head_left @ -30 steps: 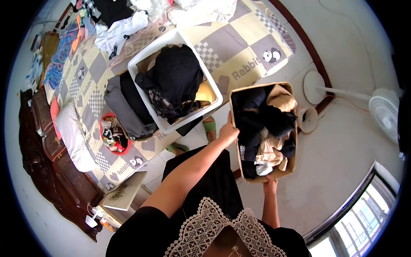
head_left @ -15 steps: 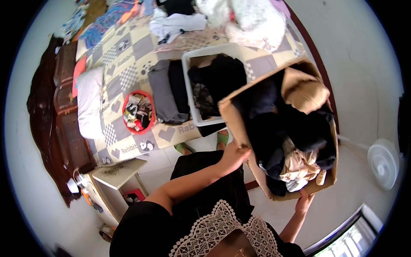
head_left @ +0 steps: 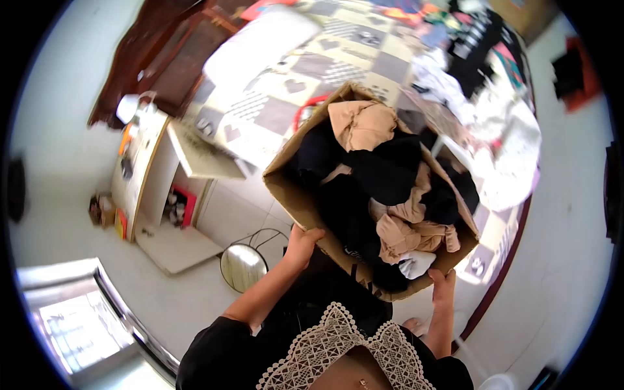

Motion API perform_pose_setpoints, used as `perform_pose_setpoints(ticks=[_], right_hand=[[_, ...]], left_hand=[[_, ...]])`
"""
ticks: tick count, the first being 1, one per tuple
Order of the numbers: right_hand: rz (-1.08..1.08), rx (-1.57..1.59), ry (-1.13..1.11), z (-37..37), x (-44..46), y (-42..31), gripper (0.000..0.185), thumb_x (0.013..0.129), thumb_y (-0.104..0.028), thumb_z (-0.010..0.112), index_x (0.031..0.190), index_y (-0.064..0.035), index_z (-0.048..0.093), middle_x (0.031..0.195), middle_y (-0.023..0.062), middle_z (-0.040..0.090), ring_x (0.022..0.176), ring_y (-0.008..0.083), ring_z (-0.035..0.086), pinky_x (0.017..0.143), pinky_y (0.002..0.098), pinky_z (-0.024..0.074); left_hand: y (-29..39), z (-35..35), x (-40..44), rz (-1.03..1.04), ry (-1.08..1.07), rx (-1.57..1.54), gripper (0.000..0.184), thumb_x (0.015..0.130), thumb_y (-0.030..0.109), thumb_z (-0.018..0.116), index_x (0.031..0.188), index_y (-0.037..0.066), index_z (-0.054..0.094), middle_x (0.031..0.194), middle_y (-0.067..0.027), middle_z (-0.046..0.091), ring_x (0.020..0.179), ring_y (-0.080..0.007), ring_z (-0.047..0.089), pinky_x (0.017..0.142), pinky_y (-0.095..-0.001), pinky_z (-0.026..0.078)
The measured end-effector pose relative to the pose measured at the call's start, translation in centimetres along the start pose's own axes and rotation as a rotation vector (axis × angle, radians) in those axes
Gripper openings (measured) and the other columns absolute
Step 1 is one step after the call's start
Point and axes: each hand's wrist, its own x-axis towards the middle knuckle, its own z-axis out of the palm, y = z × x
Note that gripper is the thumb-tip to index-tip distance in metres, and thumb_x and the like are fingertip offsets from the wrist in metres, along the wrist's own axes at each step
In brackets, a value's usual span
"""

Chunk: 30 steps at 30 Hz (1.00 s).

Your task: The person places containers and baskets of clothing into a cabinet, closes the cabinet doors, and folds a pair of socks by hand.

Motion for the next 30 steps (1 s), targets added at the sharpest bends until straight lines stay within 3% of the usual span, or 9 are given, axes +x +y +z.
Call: perform_pose_setpoints(ticks=[3, 7, 10, 11, 14, 17, 21, 29, 30], right_hand=[[-0.059, -0.091, -0.187, 7.3, 1.1, -1.6, 0.022, 0.067, -0.008, 0.064, 0.086, 0.003, 0.057, 0.078, 0.0058, 0.059, 0.07, 0.0142, 0.054, 0.063, 0.027, 0.0434], [-0.086, -0.271, -0.419, 17.8, 0.1, -4.0, 0.029, 0.066, -0.012, 0.064, 0.09, 0.0032, 0.058, 0.079, 0.0053, 0.058, 0.069, 0.0136, 0.052, 0.062, 0.0274, 0.0432], [-0.158, -0.263, -0.708, 25.8, 0.1, -2.4, 0.026, 0.067, -0.012, 0.061, 0.09, 0.0011, 0.059, 0.078, 0.0035, 0.058, 0.069, 0.0139, 0.053, 0.063, 0.0279, 0.0436], [-0.19, -0.361, -0.752, 28.4, -0.1, -1.8, 0.027, 0.068, -0.012, 0.061, 0.09, 0.0019, 0.058, 0.077, 0.0044, 0.058, 0.07, 0.0144, 0.054, 0.064, 0.0282, 0.0441], [-0.086, -0.459, -0.886, 36.9, -3.6, -1.9, 0.027, 0.069, -0.013, 0.06, 0.092, 0.0023, 0.058, 0.078, 0.0068, 0.059, 0.07, 0.016, 0.055, 0.064, 0.0295, 0.0445], [-0.125, -0.484, -0.969, 44.4, -5.1, 2.6, 0.024, 0.068, -0.011, 0.059, 0.085, 0.0049, 0.059, 0.073, 0.0072, 0.058, 0.067, 0.0156, 0.055, 0.061, 0.0302, 0.0437], [0.029, -0.578, -1.093, 53.0, -8.1, 6.1, 0.016, 0.067, -0.01, 0.059, 0.072, 0.0047, 0.058, 0.064, 0.0049, 0.055, 0.059, 0.013, 0.051, 0.05, 0.0299, 0.0379], [0.313, -0.733, -1.175, 66.2, -8.1, 13.4, 0.018, 0.071, -0.01, 0.059, 0.081, 0.0047, 0.056, 0.071, 0.008, 0.056, 0.064, 0.0175, 0.057, 0.053, 0.0311, 0.0458], [0.303, -0.693, -1.183, 67.8, -8.3, 13.2, 0.016, 0.072, -0.008, 0.058, 0.081, 0.0047, 0.054, 0.074, 0.0086, 0.055, 0.067, 0.0201, 0.059, 0.057, 0.0328, 0.0506]], left_hand=[[1.2, -6.7, -1.0, 0.04, 0.203, -0.105, 0.037, 0.073, -0.007, 0.05, 0.11, -0.002, 0.049, 0.099, -0.0095, 0.058, 0.091, -0.0196, 0.056, 0.08, -0.0305, 0.045], [3.2, -16.0, -3.8, 0.092, 0.421, -0.196, 0.037, 0.073, -0.006, 0.051, 0.109, 0.0, 0.049, 0.095, -0.009, 0.058, 0.087, -0.0198, 0.056, 0.077, -0.0303, 0.045], [3.4, -22.8, -5.4, -0.018, 0.667, -0.278, 0.033, 0.072, -0.005, 0.052, 0.103, 0.004, 0.051, 0.089, -0.007, 0.057, 0.081, -0.0188, 0.056, 0.071, -0.0304, 0.046], [2.1, -25.5, -5.7, 0.066, 0.702, -0.257, 0.03, 0.072, -0.005, 0.052, 0.1, 0.004, 0.051, 0.086, -0.0066, 0.058, 0.079, -0.0197, 0.057, 0.068, -0.0307, 0.046], [4.6, -31.5, -8.0, 0.013, 0.838, -0.347, 0.027, 0.071, -0.002, 0.053, 0.098, 0.004, 0.052, 0.082, -0.0054, 0.058, 0.072, -0.0184, 0.057, 0.062, -0.0292, 0.046], [2.0, -38.7, -9.4, 0.017, 0.98, -0.317, 0.028, 0.07, 0.0, 0.052, 0.097, 0.007, 0.052, 0.079, -0.0041, 0.057, 0.066, -0.0171, 0.057, 0.054, -0.0274, 0.046], [0.3, -46.2, -10.5, 0.025, 1.12, -0.362, 0.028, 0.069, 0.001, 0.05, 0.096, 0.01, 0.05, 0.078, -0.0041, 0.057, 0.062, -0.0181, 0.058, 0.051, -0.0307, 0.049], [-1.7, -56.3, -8.2, -0.116, 1.281, -0.345, 0.034, 0.069, 0.002, 0.049, 0.101, 0.01, 0.05, 0.077, -0.0061, 0.058, 0.057, -0.0196, 0.057, 0.047, -0.0305, 0.047], [-1.3, -57.6, -7.2, -0.131, 1.297, -0.328, 0.034, 0.068, 0.002, 0.05, 0.102, 0.01, 0.05, 0.076, -0.0062, 0.058, 0.056, -0.0195, 0.057, 0.045, -0.0299, 0.046]])
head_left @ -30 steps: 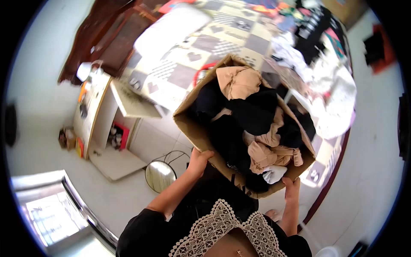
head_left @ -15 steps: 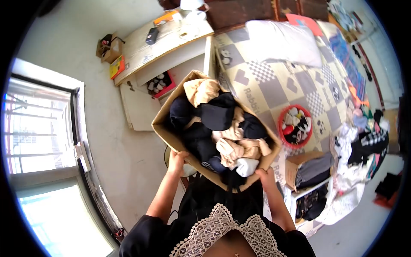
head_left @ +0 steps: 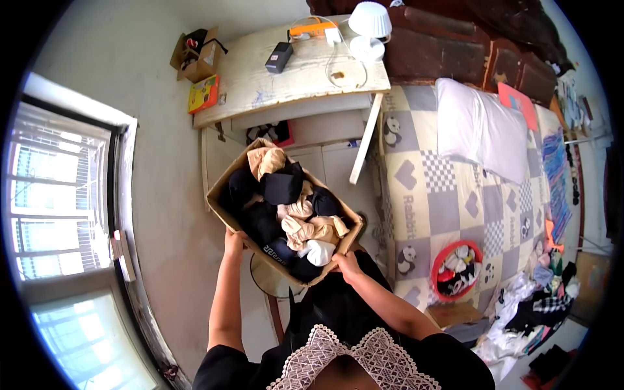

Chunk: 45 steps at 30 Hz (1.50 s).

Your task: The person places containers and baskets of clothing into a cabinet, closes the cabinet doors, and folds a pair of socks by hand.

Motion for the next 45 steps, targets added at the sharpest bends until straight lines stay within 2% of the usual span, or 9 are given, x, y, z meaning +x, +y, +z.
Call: perform_pose_setpoints(ticks=[8, 11, 15, 25, 30, 32, 35, 38, 45], right_hand=[[0.182, 0.233, -0.019, 0.7, 7.8, -2.4, 0.039, 0.078, -0.005, 0.055, 0.115, 0.0001, 0.04, 0.105, 0.0141, 0.053, 0.089, 0.0284, 0.06, 0.071, 0.0454, 0.0553], [0.168, 0.369, 0.129, 2.4, 9.0, -1.0, 0.039, 0.079, -0.005, 0.057, 0.115, -0.0025, 0.041, 0.105, 0.0121, 0.054, 0.092, 0.0276, 0.06, 0.075, 0.0463, 0.054], [0.162, 0.474, 0.218, 2.0, 11.6, -0.4, 0.038, 0.078, -0.003, 0.058, 0.113, -0.0041, 0.043, 0.102, 0.0102, 0.054, 0.094, 0.0267, 0.059, 0.078, 0.047, 0.053], [0.154, 0.582, 0.619, 2.8, 21.5, 0.2, 0.037, 0.077, -0.006, 0.058, 0.112, -0.0047, 0.046, 0.095, 0.0078, 0.055, 0.079, 0.0217, 0.059, 0.069, 0.0405, 0.055], [0.239, 0.622, 0.735, 2.9, 28.5, 1.7, 0.036, 0.076, -0.01, 0.061, 0.108, -0.0053, 0.047, 0.092, 0.0073, 0.054, 0.071, 0.0192, 0.057, 0.062, 0.0352, 0.0552], [0.202, 0.635, 0.662, 2.7, 31.1, 1.4, 0.039, 0.075, -0.011, 0.059, 0.112, -0.0053, 0.047, 0.099, 0.0073, 0.054, 0.082, 0.02, 0.057, 0.065, 0.0383, 0.0541], [0.191, 0.628, 0.713, 3.6, 34.3, -2.1, 0.041, 0.076, -0.015, 0.06, 0.114, -0.0049, 0.049, 0.101, 0.0069, 0.056, 0.087, 0.0204, 0.057, 0.066, 0.0407, 0.0537], [0.138, 0.6, 0.665, 3.2, 39.1, -1.1, 0.041, 0.078, -0.018, 0.057, 0.116, -0.0052, 0.048, 0.103, 0.0062, 0.054, 0.091, 0.0204, 0.056, 0.069, 0.0406, 0.0534], [0.032, 0.582, 0.567, 3.2, 50.0, -8.5, 0.058, 0.082, -0.014, 0.054, 0.135, -0.0226, 0.032, 0.115, 0.0031, 0.048, 0.101, 0.0198, 0.049, 0.083, 0.0433, 0.0449]], left_hand=[[2.8, 7.3, 12.1, -0.036, -0.062, 0.055, 0.044, 0.069, -0.001, 0.047, 0.111, 0.011, 0.049, 0.071, -0.0047, 0.055, 0.052, -0.0165, 0.052, 0.041, -0.0281, 0.04], [3.0, 9.6, 17.5, -0.059, -0.2, 0.228, 0.066, 0.073, 0.0, 0.048, 0.135, 0.019, 0.035, 0.08, -0.0058, 0.054, 0.061, -0.0157, 0.052, 0.047, -0.028, 0.048], [2.9, 14.5, 21.8, -0.075, -0.36, 0.229, 0.05, 0.073, -0.001, 0.049, 0.121, 0.011, 0.045, 0.087, -0.0069, 0.057, 0.071, -0.0192, 0.057, 0.05, -0.0316, 0.049], [0.1, 28.4, 34.4, -0.124, -0.593, 0.549, 0.082, 0.072, 0.003, 0.055, 0.144, 0.015, 0.016, 0.103, -0.0203, 0.059, 0.078, -0.0297, 0.062, 0.055, -0.0366, 0.055], [-2.7, 33.2, 41.9, -0.145, -0.636, 0.664, 0.081, 0.07, 0.002, 0.056, 0.142, 0.015, 0.02, 0.107, -0.0202, 0.057, 0.077, -0.0311, 0.062, 0.05, -0.0362, 0.055], [-2.3, 34.7, 43.6, -0.089, -0.522, 0.631, 0.049, 0.073, 0.006, 0.054, 0.121, 0.011, 0.048, 0.087, -0.0154, 0.061, 0.061, -0.0257, 0.061, 0.041, -0.0351, 0.05], [-4.9, 36.1, 50.2, -0.064, -0.6, 0.646, 0.076, 0.07, 0.005, 0.057, 0.139, 0.016, 0.027, 0.098, -0.0175, 0.061, 0.07, -0.0273, 0.062, 0.042, -0.035, 0.049], [-2.7, 36.4, 52.8, -0.064, -0.715, 0.461, 0.073, 0.072, 0.007, 0.058, 0.138, 0.014, 0.029, 0.091, -0.0141, 0.062, 0.064, -0.0245, 0.061, 0.04, -0.0332, 0.045], [-2.4, 37.4, 54.3, -0.074, -0.712, 0.198, 0.071, 0.084, 0.016, 0.058, 0.143, 0.018, 0.018, 0.131, -0.0108, 0.041, 0.114, -0.0252, 0.045, 0.087, -0.04, 0.042]])
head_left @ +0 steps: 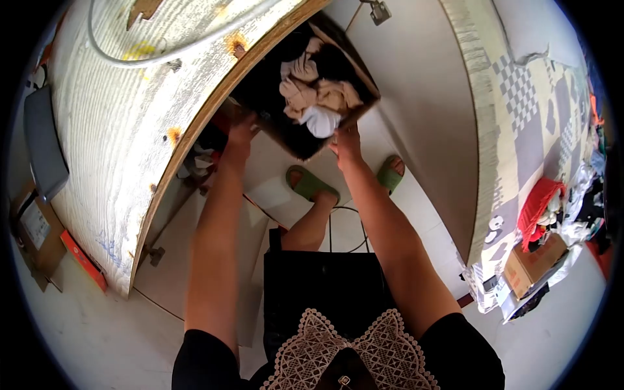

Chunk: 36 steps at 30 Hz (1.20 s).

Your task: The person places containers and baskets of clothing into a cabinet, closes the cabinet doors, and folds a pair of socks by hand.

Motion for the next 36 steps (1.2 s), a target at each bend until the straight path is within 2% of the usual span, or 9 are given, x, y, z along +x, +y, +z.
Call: perform_pose_setpoints(ticks=[2, 6, 8, 12, 16, 19, 26, 32, 36], right_hand=[[-0.044, 0.074, -0.06, 1.9, 1.4, -1.2, 0.061, 0.082, -0.011, 0.052, 0.138, -0.0217, 0.029, 0.116, 0.0032, 0.048, 0.102, 0.0201, 0.049, 0.085, 0.0425, 0.0442], [-0.188, 0.263, -0.288, 3.8, 3.5, -3.1, 0.065, 0.084, -0.006, 0.05, 0.142, -0.0194, 0.024, 0.12, 0.0035, 0.049, 0.107, 0.02, 0.05, 0.09, 0.0412, 0.0417], [-0.228, 0.26, -0.354, 4.1, 5.3, -4.2, 0.064, 0.085, -0.008, 0.052, 0.142, -0.0147, 0.024, 0.121, 0.0043, 0.049, 0.109, 0.0193, 0.05, 0.091, 0.0394, 0.0422], [-0.243, 0.28, -0.589, 5.7, 6.7, -5.7, 0.063, 0.085, -0.009, 0.054, 0.141, -0.0086, 0.025, 0.122, 0.0052, 0.049, 0.108, 0.0186, 0.05, 0.093, 0.037, 0.0436], [-0.285, 0.324, -0.705, 6.2, 6.6, -5.8, 0.065, 0.084, -0.006, 0.055, 0.14, -0.0035, 0.022, 0.12, 0.0074, 0.048, 0.108, 0.0221, 0.05, 0.092, 0.0384, 0.0456], [-0.27, 0.258, -0.569, 5.8, 5.8, -4.6, 0.067, 0.083, -0.01, 0.059, 0.138, 0.0029, 0.023, 0.125, 0.0128, 0.046, 0.105, 0.0225, 0.052, 0.086, 0.0387, 0.0486], [-0.279, -0.045, -0.557, -0.6, -0.9, -1.0, 0.049, 0.085, -0.013, 0.055, 0.129, 0.0025, 0.04, 0.117, 0.0131, 0.054, 0.095, 0.0208, 0.056, 0.082, 0.0331, 0.049], [-0.192, -0.106, -0.632, -9.9, -8.7, 0.8, 0.04, 0.089, -0.018, 0.053, 0.123, -0.0002, 0.048, 0.113, 0.012, 0.057, 0.097, 0.0209, 0.058, 0.083, 0.0335, 0.0482], [-0.265, -0.138, -0.74, -19.1, -14.3, 0.6, 0.041, 0.091, -0.028, 0.052, 0.123, -0.0027, 0.049, 0.117, 0.0119, 0.055, 0.103, 0.0195, 0.056, 0.088, 0.034, 0.0466]], left_hand=[[-0.9, 1.3, -2.3, -0.167, -0.184, 0.039, 0.081, 0.084, 0.012, 0.058, 0.145, 0.022, 0.005, 0.132, -0.0098, 0.041, 0.115, -0.0278, 0.045, 0.084, -0.045, 0.046], [0.3, 7.8, -4.5, -0.3, -0.115, -0.234, 0.083, 0.087, 0.008, 0.054, 0.144, 0.026, -0.004, 0.133, -0.0101, 0.039, 0.113, -0.0292, 0.048, 0.081, -0.0477, 0.05], [0.3, 7.8, -2.3, -0.014, -0.195, -0.251, 0.08, 0.089, 0.008, 0.051, 0.143, 0.028, -0.005, 0.139, -0.0066, 0.032, 0.115, -0.0353, 0.046, 0.089, -0.0505, 0.047], [2.6, 6.5, -0.5, 0.17, -0.114, -0.209, 0.079, 0.087, -0.001, 0.047, 0.145, 0.024, -0.001, 0.132, -0.011, 0.039, 0.1, -0.0271, 0.056, 0.081, -0.043, 0.053], [2.5, 7.1, 0.0, 0.259, -0.03, -0.127, 0.081, 0.086, -0.002, 0.048, 0.145, 0.021, -0.001, 0.142, -0.0102, 0.028, 0.109, -0.0233, 0.05, 0.088, -0.0371, 0.048], [1.1, 8.3, -0.5, 0.278, 0.021, -0.078, 0.081, 0.085, -0.003, 0.048, 0.146, 0.018, -0.001, 0.148, -0.0109, 0.017, 0.116, -0.0236, 0.046, 0.091, -0.0344, 0.045], [-2.7, 13.7, -7.1, 0.328, 0.046, -0.108, 0.078, 0.084, 0.001, 0.05, 0.145, 0.01, 0.001, 0.15, -0.0104, 0.011, 0.121, -0.0242, 0.041, 0.091, -0.0347, 0.044], [-2.2, 18.6, -16.0, 0.352, -0.151, -0.045, 0.077, 0.084, 0.008, 0.053, 0.145, 0.01, 0.006, 0.146, -0.017, 0.021, 0.117, -0.0274, 0.046, 0.091, -0.0376, 0.044], [-2.5, 20.1, -20.4, 0.466, -0.265, 0.221, 0.076, 0.085, 0.013, 0.055, 0.146, 0.013, 0.009, 0.145, -0.0178, 0.023, 0.116, -0.0267, 0.047, 0.09, -0.0374, 0.045]])
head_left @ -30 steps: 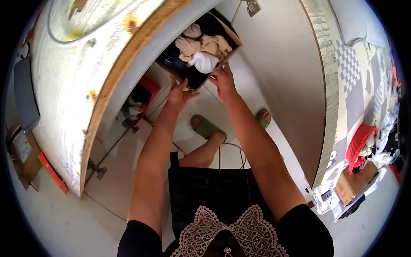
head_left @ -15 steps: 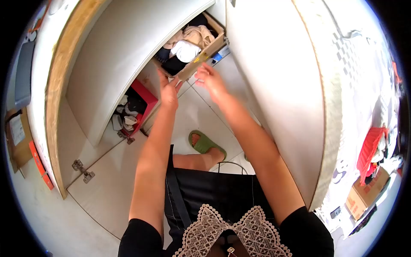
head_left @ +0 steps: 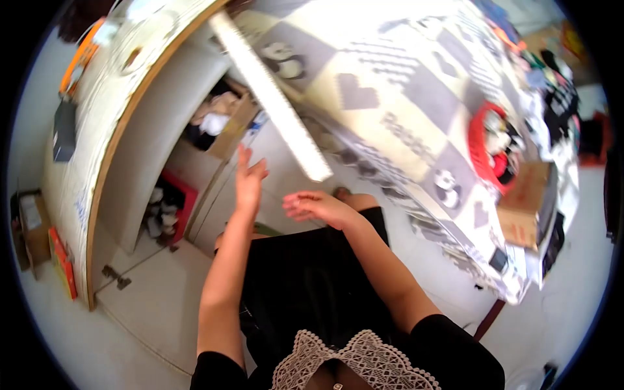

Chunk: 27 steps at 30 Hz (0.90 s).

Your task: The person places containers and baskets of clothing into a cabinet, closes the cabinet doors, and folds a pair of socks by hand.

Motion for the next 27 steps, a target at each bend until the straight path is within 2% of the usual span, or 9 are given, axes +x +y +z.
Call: perform_pose_setpoints(ticks=[2, 8, 9, 11, 13, 19, 24, 25, 27], right_hand=[[0.012, -0.034, -0.075, -1.1, -5.6, -1.7, 0.04, 0.091, -0.028, 0.052, 0.121, -0.0018, 0.05, 0.117, 0.012, 0.055, 0.103, 0.0196, 0.056, 0.089, 0.0346, 0.0466], [-0.612, 0.384, 0.48, -15.2, -14.7, -1.4, 0.031, 0.088, -0.016, 0.053, 0.111, 0.0049, 0.05, 0.106, 0.0168, 0.06, 0.097, 0.0269, 0.06, 0.085, 0.0364, 0.0502], [-0.7, 0.6, 0.764, -17.3, -15.9, -1.7, 0.035, 0.089, -0.017, 0.052, 0.114, 0.0064, 0.045, 0.109, 0.0195, 0.057, 0.102, 0.0312, 0.057, 0.088, 0.0393, 0.049], [-0.774, 0.951, 0.827, -24.1, -19.2, -2.5, 0.047, 0.088, -0.017, 0.05, 0.125, 0.0054, 0.031, 0.13, 0.0259, 0.035, 0.11, 0.0407, 0.05, 0.093, 0.0472, 0.0465], [-0.851, 0.851, 0.921, -26.2, -22.5, -4.7, 0.063, 0.084, -0.025, 0.057, 0.133, -0.0033, 0.024, 0.136, 0.0223, 0.018, 0.11, 0.0436, 0.046, 0.087, 0.0525, 0.0477], [-0.785, 1.018, 0.872, -34.9, -26.0, -7.2, 0.024, 0.084, -0.009, 0.048, 0.105, 0.0036, 0.049, 0.109, 0.0212, 0.056, 0.107, 0.0387, 0.051, 0.092, 0.0558, 0.0442], [-0.773, 1.08, 1.034, -41.4, -23.6, -3.8, 0.013, 0.081, -0.003, 0.043, 0.081, 0.005, 0.053, 0.094, 0.0204, 0.059, 0.098, 0.0347, 0.057, 0.093, 0.0543, 0.0437], [-0.814, 0.631, 1.105, -45.4, -22.4, -0.4, 0.013, 0.081, -0.003, 0.043, 0.079, 0.005, 0.054, 0.092, 0.02, 0.06, 0.096, 0.0328, 0.057, 0.092, 0.0511, 0.0452], [-0.78, 1.044, 0.955, -38.3, -23.9, -3.4, 0.016, 0.082, -0.004, 0.043, 0.073, 0.004, 0.055, 0.087, 0.0173, 0.061, 0.088, 0.0282, 0.058, 0.088, 0.0423, 0.0479]], left_hand=[[1.2, 1.6, -2.6, -0.013, -0.019, 0.061, 0.073, 0.086, 0.012, 0.054, 0.145, 0.012, 0.012, 0.143, -0.0184, 0.029, 0.107, -0.0234, 0.051, 0.085, -0.0323, 0.045], [0.4, 5.1, -7.8, -0.207, -0.152, 0.168, 0.082, 0.081, 0.01, 0.057, 0.146, 0.013, 0.007, 0.143, -0.0203, 0.026, 0.112, -0.0271, 0.049, 0.088, -0.0374, 0.045], [0.3, 5.8, -8.5, -0.261, -0.183, 0.174, 0.082, 0.081, 0.011, 0.058, 0.146, 0.013, 0.006, 0.143, -0.0203, 0.025, 0.112, -0.0272, 0.049, 0.087, -0.0373, 0.046], [-0.2, 7.0, -9.4, -0.32, -0.232, 0.191, 0.084, 0.081, 0.012, 0.058, 0.146, 0.013, 0.006, 0.143, -0.0198, 0.025, 0.111, -0.0271, 0.05, 0.086, -0.0374, 0.046], [-0.2, 8.0, -10.2, -0.302, -0.277, 0.207, 0.084, 0.081, 0.012, 0.059, 0.146, 0.014, 0.006, 0.143, -0.0196, 0.025, 0.111, -0.0271, 0.05, 0.086, -0.0373, 0.046], [1.1, 10.0, -12.0, -0.268, -0.364, 0.273, 0.082, 0.082, 0.013, 0.057, 0.146, 0.014, 0.005, 0.143, -0.0195, 0.026, 0.111, -0.0264, 0.05, 0.086, -0.0363, 0.046], [3.6, 10.5, -14.1, -0.317, -0.404, 0.2, 0.075, 0.085, 0.017, 0.055, 0.146, 0.014, 0.009, 0.141, -0.0177, 0.032, 0.109, -0.0231, 0.051, 0.086, -0.0333, 0.045], [3.4, 10.3, -14.2, -0.31, -0.402, 0.2, 0.075, 0.085, 0.017, 0.055, 0.146, 0.014, 0.009, 0.141, -0.0177, 0.032, 0.109, -0.0231, 0.051, 0.086, -0.0333, 0.045], [3.1, 9.5, -14.0, -0.344, -0.44, 0.176, 0.07, 0.086, 0.018, 0.054, 0.145, 0.012, 0.016, 0.138, -0.0163, 0.035, 0.106, -0.0219, 0.052, 0.086, -0.0341, 0.045]])
